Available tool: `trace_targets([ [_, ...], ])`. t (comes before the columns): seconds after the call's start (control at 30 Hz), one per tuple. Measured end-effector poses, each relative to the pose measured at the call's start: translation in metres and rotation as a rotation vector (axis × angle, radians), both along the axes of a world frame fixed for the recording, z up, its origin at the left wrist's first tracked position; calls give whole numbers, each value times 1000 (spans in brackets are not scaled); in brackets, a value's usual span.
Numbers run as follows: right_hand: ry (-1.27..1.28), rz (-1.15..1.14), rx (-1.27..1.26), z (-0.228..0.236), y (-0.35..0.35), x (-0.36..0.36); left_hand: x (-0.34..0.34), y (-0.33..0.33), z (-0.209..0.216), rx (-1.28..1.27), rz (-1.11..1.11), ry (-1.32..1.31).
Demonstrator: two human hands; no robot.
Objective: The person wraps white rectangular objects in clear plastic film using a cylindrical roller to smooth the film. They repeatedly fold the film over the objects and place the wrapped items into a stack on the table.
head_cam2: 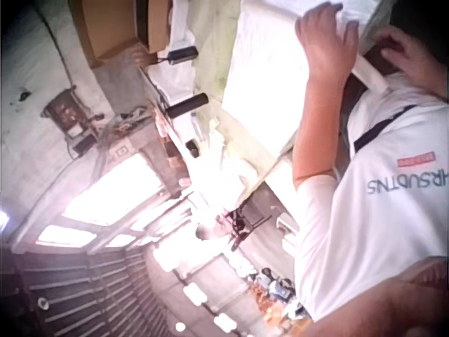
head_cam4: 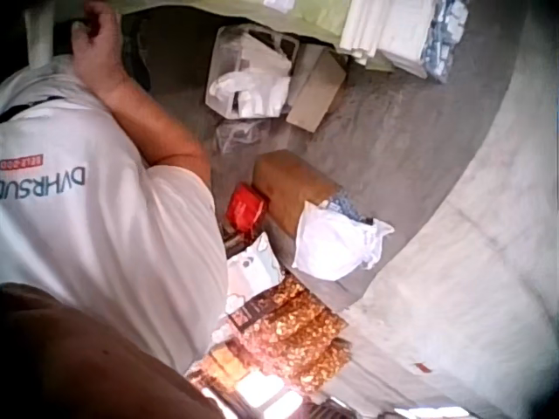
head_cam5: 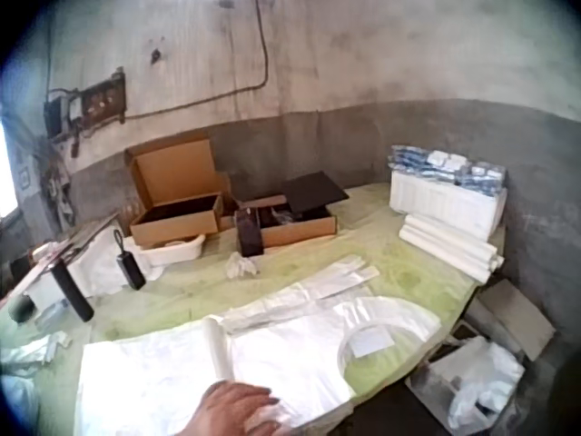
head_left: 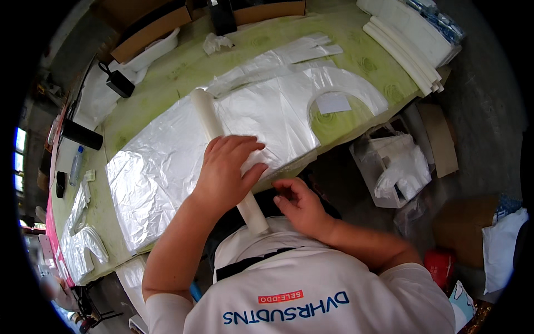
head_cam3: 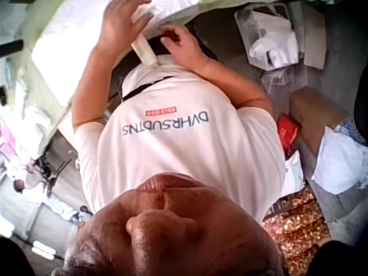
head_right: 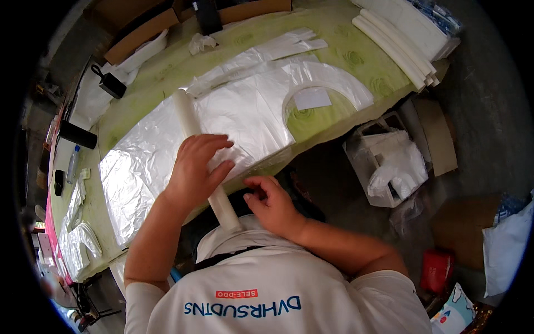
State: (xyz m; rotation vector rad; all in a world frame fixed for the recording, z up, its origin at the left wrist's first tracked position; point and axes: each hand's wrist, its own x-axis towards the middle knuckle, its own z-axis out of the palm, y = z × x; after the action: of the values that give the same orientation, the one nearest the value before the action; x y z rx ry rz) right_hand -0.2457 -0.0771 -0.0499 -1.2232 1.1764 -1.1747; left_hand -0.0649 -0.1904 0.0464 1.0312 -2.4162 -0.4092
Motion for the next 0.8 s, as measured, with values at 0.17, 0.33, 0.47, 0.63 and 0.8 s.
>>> trace_targets([
  [0.17,17,176,17,4,4,-10,-64,-29,-8,255,-27,-108],
  [0.33,-30,119,97,-9,12,-30,-72,-56,-20,574,74,-150],
  [0.47,-64,38,121,-12,13,-41,-67,-58,-23,694,158,-42],
  [0.63,256,-14,-460,14,-9,-57,-60,-60,-21,914,260,104],
  [0.8,402,-90,-736,38,-43,-65,-62,-58,-17,903,237,142],
])
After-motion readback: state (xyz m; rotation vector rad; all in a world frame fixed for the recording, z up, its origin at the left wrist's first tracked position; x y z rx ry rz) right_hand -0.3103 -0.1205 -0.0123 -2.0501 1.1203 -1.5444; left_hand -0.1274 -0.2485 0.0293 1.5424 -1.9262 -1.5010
